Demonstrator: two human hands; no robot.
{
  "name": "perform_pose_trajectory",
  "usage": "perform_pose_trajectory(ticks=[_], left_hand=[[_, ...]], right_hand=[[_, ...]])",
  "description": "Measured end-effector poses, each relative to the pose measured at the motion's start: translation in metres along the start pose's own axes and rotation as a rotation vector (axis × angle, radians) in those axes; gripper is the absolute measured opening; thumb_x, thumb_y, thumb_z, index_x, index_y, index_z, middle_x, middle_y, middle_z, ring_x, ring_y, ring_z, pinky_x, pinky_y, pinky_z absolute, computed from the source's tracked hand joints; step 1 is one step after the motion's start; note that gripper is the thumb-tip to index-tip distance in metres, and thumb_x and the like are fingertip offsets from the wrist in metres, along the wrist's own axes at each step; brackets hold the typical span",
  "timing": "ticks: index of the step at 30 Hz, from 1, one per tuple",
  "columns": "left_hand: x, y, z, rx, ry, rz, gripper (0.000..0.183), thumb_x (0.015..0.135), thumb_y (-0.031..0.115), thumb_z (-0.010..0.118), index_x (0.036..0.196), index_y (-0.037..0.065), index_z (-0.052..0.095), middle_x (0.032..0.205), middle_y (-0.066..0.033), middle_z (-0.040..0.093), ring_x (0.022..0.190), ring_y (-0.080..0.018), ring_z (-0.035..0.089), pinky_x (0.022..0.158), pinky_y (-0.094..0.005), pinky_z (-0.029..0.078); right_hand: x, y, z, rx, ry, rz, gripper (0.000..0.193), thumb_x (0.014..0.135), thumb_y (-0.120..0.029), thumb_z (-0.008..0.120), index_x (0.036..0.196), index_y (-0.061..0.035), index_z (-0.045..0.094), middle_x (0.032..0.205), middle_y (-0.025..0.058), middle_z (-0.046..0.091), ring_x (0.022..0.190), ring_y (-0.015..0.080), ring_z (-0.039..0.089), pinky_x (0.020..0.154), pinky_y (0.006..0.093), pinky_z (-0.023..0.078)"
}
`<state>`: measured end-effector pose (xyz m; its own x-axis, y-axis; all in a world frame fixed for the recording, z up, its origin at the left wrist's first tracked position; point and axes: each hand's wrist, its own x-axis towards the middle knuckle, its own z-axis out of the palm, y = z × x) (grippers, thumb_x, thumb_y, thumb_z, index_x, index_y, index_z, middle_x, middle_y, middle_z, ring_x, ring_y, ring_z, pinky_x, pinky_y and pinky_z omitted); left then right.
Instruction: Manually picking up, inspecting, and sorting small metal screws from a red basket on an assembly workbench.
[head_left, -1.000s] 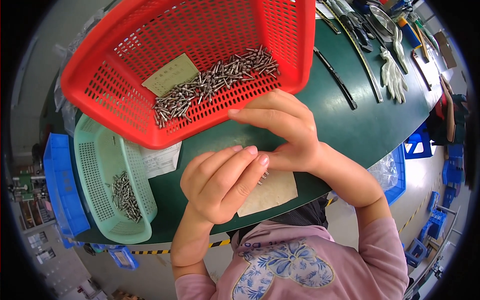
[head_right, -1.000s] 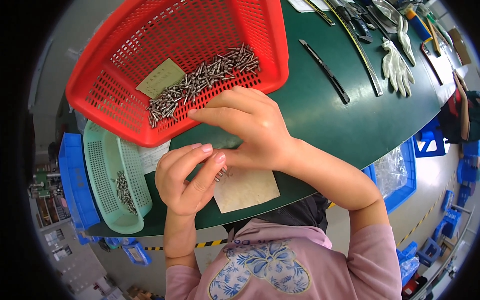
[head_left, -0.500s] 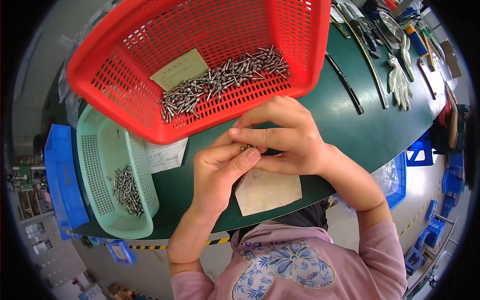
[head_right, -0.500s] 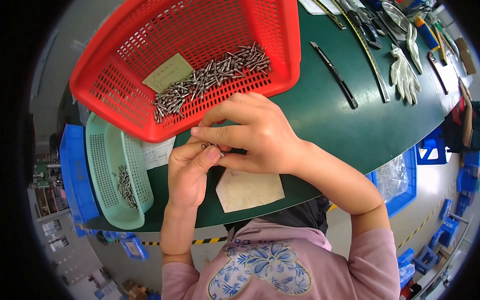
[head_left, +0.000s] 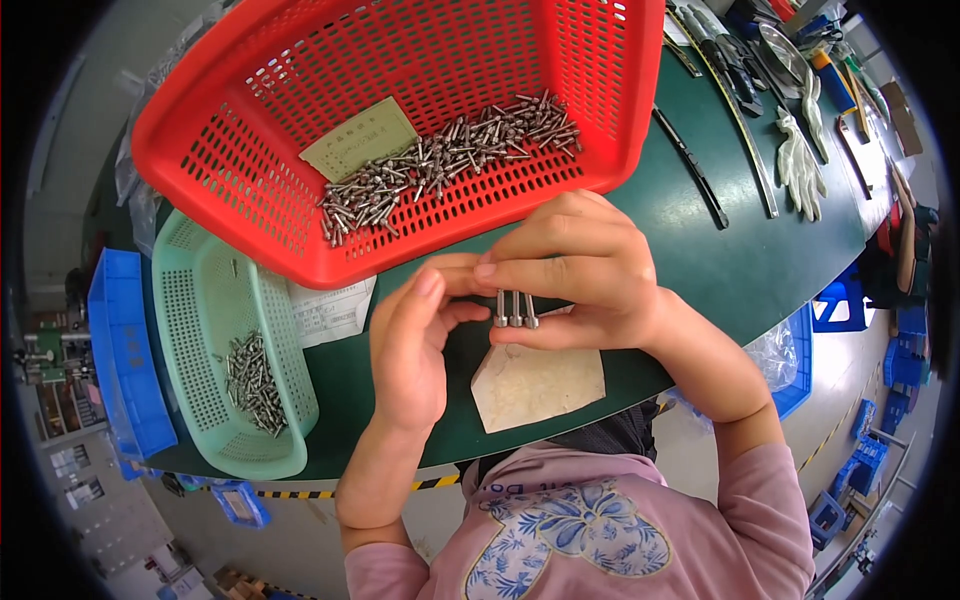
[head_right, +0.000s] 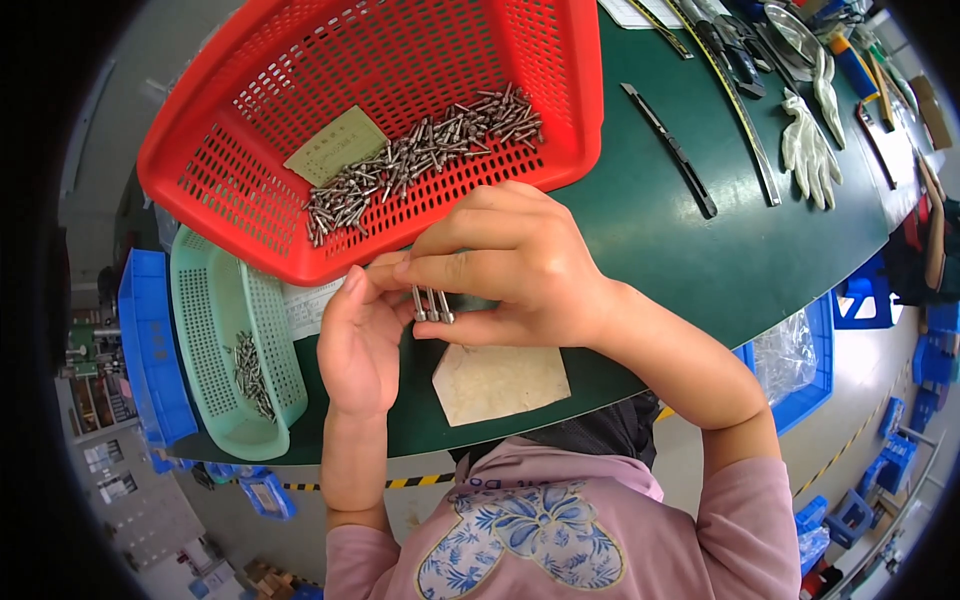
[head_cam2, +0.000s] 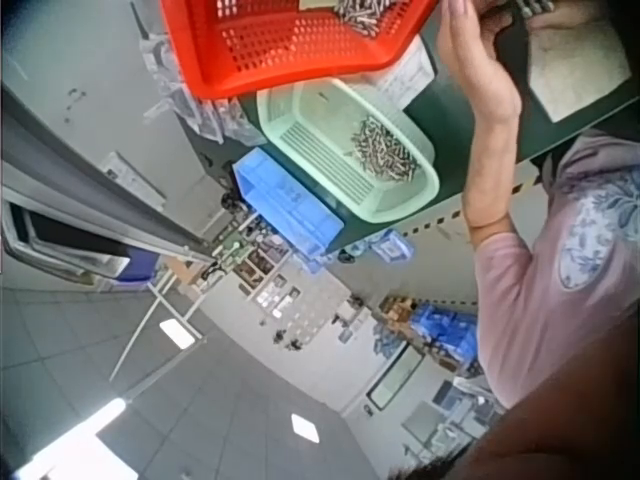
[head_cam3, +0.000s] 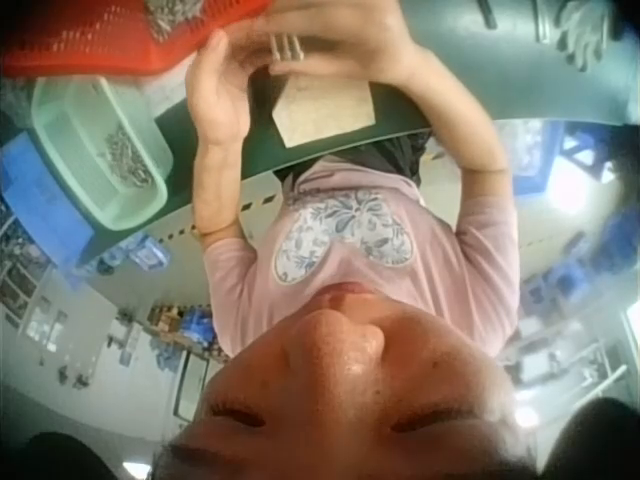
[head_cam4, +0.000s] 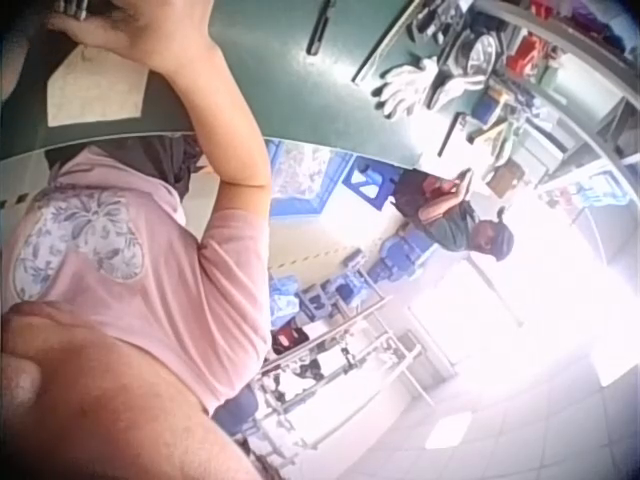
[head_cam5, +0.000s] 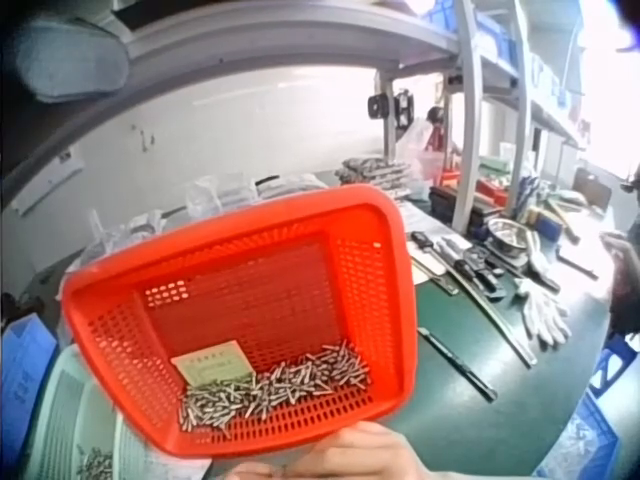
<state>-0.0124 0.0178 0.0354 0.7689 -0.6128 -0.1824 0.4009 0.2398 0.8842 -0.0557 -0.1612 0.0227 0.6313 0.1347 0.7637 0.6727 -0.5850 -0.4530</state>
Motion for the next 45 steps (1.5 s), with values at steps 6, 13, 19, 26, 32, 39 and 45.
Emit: perform_pose_trajectory(ticks=[6, 13, 19, 26, 32, 39, 45], left_hand=[[0.003, 0.0, -0.007, 0.451, 0.069, 0.495, 0.023, 0.08, 0.011, 0.049, 0.092, -0.006, 0.06, 0.104, -0.016, 0.055, 0.092, -0.0188, 0.054, 0.08, -0.0289, 0.044], [0.007, 0.0, -0.004, 0.945, 0.044, 1.063, 0.027, 0.066, -0.006, 0.06, 0.09, 0.005, 0.065, 0.106, -0.015, 0.052, 0.086, -0.0218, 0.056, 0.066, -0.0272, 0.048], [0.01, -0.003, -0.003, 0.983, -0.055, 1.127, 0.034, 0.065, -0.004, 0.065, 0.095, 0.012, 0.068, 0.112, -0.0139, 0.05, 0.092, -0.0227, 0.055, 0.065, -0.0288, 0.048], [0.009, 0.0, -0.006, 1.005, -0.143, 1.103, 0.029, 0.067, 0.011, 0.074, 0.096, 0.015, 0.071, 0.113, -0.0139, 0.05, 0.094, -0.0231, 0.054, 0.068, -0.0297, 0.048], [0.009, 0.003, -0.006, 1.015, -0.154, 1.116, 0.028, 0.065, 0.017, 0.076, 0.092, 0.016, 0.072, 0.113, -0.0137, 0.054, 0.093, -0.0234, 0.055, 0.069, -0.0306, 0.048], [0.007, 0.004, -0.008, 1.018, -0.172, 1.079, 0.031, 0.061, 0.011, 0.075, 0.092, 0.014, 0.072, 0.109, -0.0115, 0.057, 0.092, -0.0225, 0.056, 0.07, -0.03, 0.049], [0.008, 0.005, -0.006, 0.975, -0.168, 1.052, 0.031, 0.06, 0.007, 0.073, 0.091, 0.013, 0.072, 0.108, -0.011, 0.057, 0.091, -0.0231, 0.057, 0.071, -0.0311, 0.05]], right_hand=[[0.002, -0.005, 0.001, 0.022, 0.041, -0.014, 0.037, 0.06, -0.022, 0.079, 0.093, -0.008, 0.067, 0.085, 0.0021, 0.065, 0.067, 0.0169, 0.058, 0.056, 0.0287, 0.042], [0.002, -0.006, 0.002, 0.071, 0.066, 0.047, 0.035, 0.059, -0.023, 0.08, 0.088, -0.0086, 0.068, 0.083, 0.0008, 0.064, 0.068, 0.0177, 0.058, 0.057, 0.0294, 0.043], [-0.004, -0.006, 0.009, 0.247, 0.052, 0.1, 0.032, 0.06, -0.022, 0.08, 0.085, -0.0063, 0.068, 0.082, 0.0038, 0.065, 0.069, 0.0199, 0.059, 0.06, 0.0318, 0.044], [-0.003, -0.008, 0.008, 0.455, 0.005, 0.184, 0.031, 0.061, -0.023, 0.081, 0.084, -0.0041, 0.069, 0.08, 0.0059, 0.066, 0.072, 0.022, 0.061, 0.064, 0.0324, 0.046], [-0.003, -0.013, 0.01, 0.607, -0.074, 0.29, 0.03, 0.062, -0.02, 0.081, 0.084, -0.0026, 0.069, 0.08, 0.0071, 0.067, 0.076, 0.0232, 0.062, 0.068, 0.0332, 0.05], [-0.001, -0.014, 0.008, 0.659, -0.103, 0.33, 0.031, 0.063, -0.019, 0.081, 0.085, -0.0022, 0.069, 0.082, 0.0081, 0.067, 0.08, 0.0234, 0.062, 0.069, 0.0333, 0.05], [-0.003, -0.012, 0.01, 0.638, -0.091, 0.312, 0.031, 0.063, -0.017, 0.08, 0.087, -0.0021, 0.068, 0.083, 0.0088, 0.067, 0.082, 0.024, 0.063, 0.071, 0.0337, 0.05]])
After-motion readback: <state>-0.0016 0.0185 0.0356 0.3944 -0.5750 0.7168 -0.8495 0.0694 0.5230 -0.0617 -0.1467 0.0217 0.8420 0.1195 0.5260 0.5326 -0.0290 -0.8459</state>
